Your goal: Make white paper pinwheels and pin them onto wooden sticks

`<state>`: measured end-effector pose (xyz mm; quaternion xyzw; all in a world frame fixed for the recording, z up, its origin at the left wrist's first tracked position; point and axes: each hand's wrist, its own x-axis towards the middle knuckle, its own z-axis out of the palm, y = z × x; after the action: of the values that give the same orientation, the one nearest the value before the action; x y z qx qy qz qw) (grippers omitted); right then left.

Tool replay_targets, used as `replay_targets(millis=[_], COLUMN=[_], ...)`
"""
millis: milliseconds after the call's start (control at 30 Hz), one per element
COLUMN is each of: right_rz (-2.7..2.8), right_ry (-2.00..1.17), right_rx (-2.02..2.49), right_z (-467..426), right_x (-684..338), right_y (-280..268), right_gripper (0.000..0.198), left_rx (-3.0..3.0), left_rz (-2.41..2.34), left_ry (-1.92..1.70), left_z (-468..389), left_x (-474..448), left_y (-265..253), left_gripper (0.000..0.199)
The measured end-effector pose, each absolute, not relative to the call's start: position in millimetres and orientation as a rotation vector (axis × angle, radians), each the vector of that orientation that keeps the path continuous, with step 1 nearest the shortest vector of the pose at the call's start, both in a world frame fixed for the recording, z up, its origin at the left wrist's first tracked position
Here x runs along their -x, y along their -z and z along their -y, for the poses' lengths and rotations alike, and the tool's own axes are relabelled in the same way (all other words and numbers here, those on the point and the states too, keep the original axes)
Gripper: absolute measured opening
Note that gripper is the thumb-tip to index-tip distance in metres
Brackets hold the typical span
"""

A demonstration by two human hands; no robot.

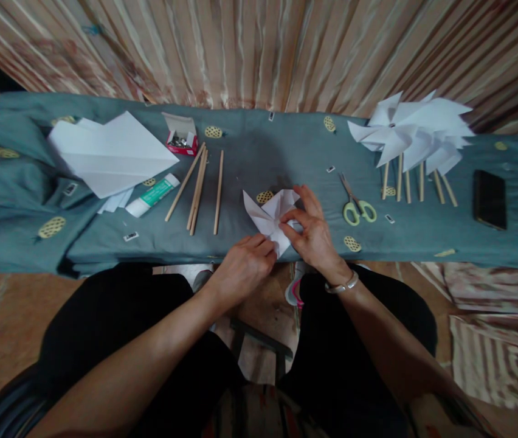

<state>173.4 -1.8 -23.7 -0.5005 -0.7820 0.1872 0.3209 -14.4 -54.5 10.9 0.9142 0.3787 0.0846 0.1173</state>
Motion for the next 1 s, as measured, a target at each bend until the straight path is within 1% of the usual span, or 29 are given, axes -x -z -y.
replay_targets(millis=[200,500,567,800,833,933,1000], right_rz=[2.192,2.455,2.474,2.450,2.455,2.503,2.553], right_ry=[-0.358,-0.236,-0.255,-0.312,-0.318,-0.337,-0.354], right_rx=[1.287,1.289,1.314,1.312,1.306,1.272,1.245], right_z=[6.9,27.7,29.2,30.7,30.7,28.9,26.3], right_x=[-172.9,-172.1,-172.1,-171.0,-171.4,-173.8,-175.8], right_y=[22.2,10.9,11.1,7.1,6.3,4.8,4.7], right_gripper=[0.022,0.036,0.038,0.038,0.043,0.069,0.081], left_rx=[-2.697,-2.686,-2.666,-2.495,-2.438,-2.242,-2.134], left_rz=[-1.100,-1.097,-1.113,-1.325,-1.368,-1.451,-1.473], left_ry=[-0.249,-0.319,-0.386,-0.703,-0.754,-0.922,-0.992], left_z=[54.7,54.7,54.7,44.6,42.2,35.9,33.6], left_x=[15.0,17.2,19.0,42.4,46.9,57.3,59.7], left_y=[-12.8,-7.5,-9.9,-19.1,-18.7,-15.8,-14.6], left_gripper=[0.013,0.011,0.010,0.021,0.021,0.021,0.019])
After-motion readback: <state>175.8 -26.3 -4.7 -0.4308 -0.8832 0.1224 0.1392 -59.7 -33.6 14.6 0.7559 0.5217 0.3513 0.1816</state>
